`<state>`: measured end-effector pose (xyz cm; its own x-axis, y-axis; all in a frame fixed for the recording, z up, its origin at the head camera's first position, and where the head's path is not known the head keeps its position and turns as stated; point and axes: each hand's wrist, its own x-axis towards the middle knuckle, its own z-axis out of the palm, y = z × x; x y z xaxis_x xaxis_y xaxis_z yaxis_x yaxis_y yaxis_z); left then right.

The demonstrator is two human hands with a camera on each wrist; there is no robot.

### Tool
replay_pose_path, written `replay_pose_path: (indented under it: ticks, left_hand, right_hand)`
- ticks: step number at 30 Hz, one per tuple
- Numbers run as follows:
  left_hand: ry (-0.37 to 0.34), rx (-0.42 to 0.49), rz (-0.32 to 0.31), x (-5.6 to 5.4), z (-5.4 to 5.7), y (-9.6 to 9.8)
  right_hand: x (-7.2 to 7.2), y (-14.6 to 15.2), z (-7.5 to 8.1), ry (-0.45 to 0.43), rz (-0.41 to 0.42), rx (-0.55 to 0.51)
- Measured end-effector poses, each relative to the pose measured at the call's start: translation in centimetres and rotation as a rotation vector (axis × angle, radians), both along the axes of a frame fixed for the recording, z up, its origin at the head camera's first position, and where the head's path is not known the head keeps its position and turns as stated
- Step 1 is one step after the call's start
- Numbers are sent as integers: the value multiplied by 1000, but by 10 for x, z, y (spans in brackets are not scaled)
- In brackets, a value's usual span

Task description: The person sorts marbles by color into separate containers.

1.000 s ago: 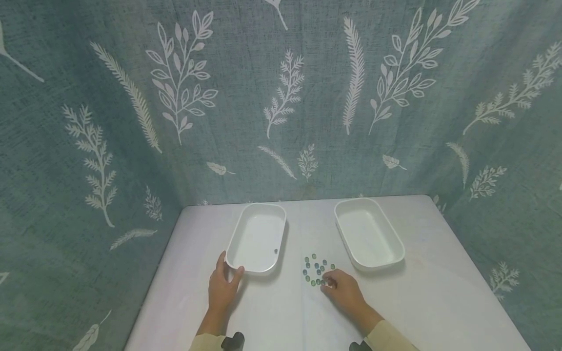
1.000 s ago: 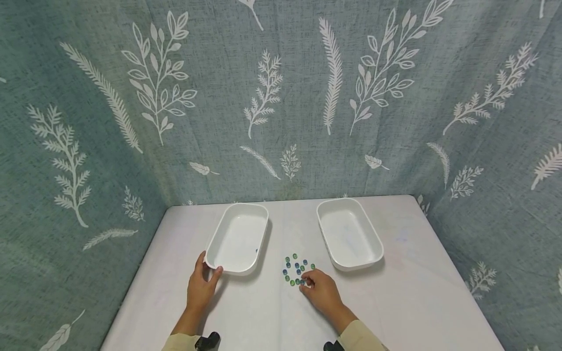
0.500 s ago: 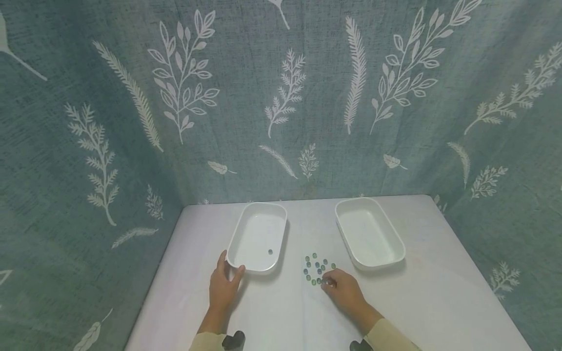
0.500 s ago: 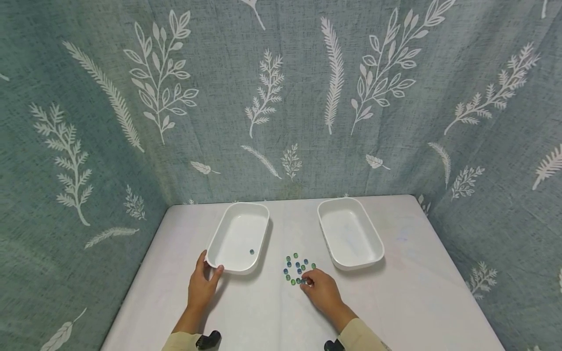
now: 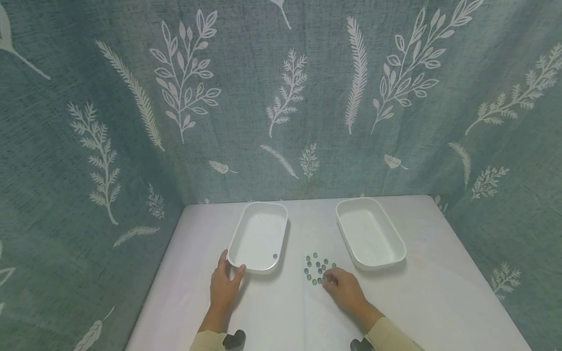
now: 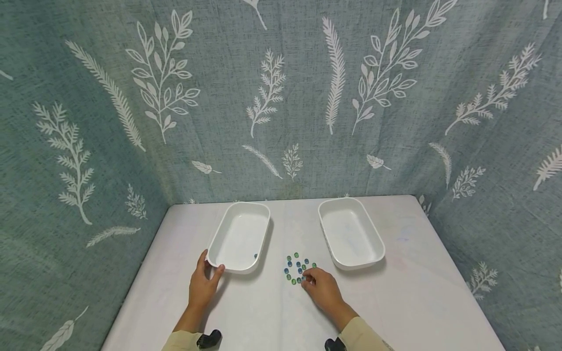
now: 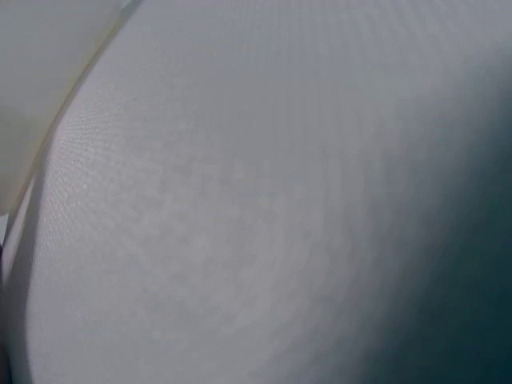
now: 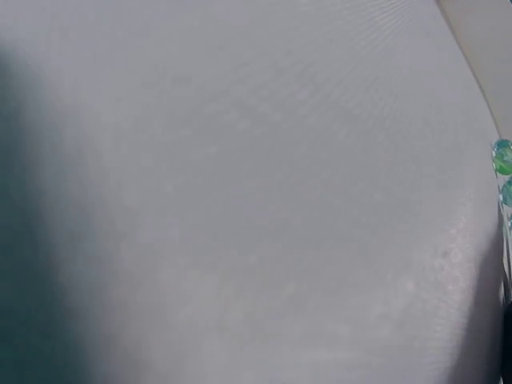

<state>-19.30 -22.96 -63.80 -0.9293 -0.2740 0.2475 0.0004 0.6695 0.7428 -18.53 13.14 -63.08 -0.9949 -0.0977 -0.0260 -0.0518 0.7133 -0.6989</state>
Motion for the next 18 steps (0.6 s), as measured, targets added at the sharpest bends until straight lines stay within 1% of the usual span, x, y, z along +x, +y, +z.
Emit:
replay_pose_path:
  ticks: [7, 12, 18]
  left_hand:
    - [2, -14, 1, 0, -2, -1]
    - [-12, -22, 17, 0, 0, 0]
    - [-19, -20, 16, 0, 1, 1]
  right_hand:
    - [-1, -3, 6, -11, -7, -45]
    - [-1, -8, 11, -10, 13, -93]
    - [-3, -16, 14, 36, 44, -94]
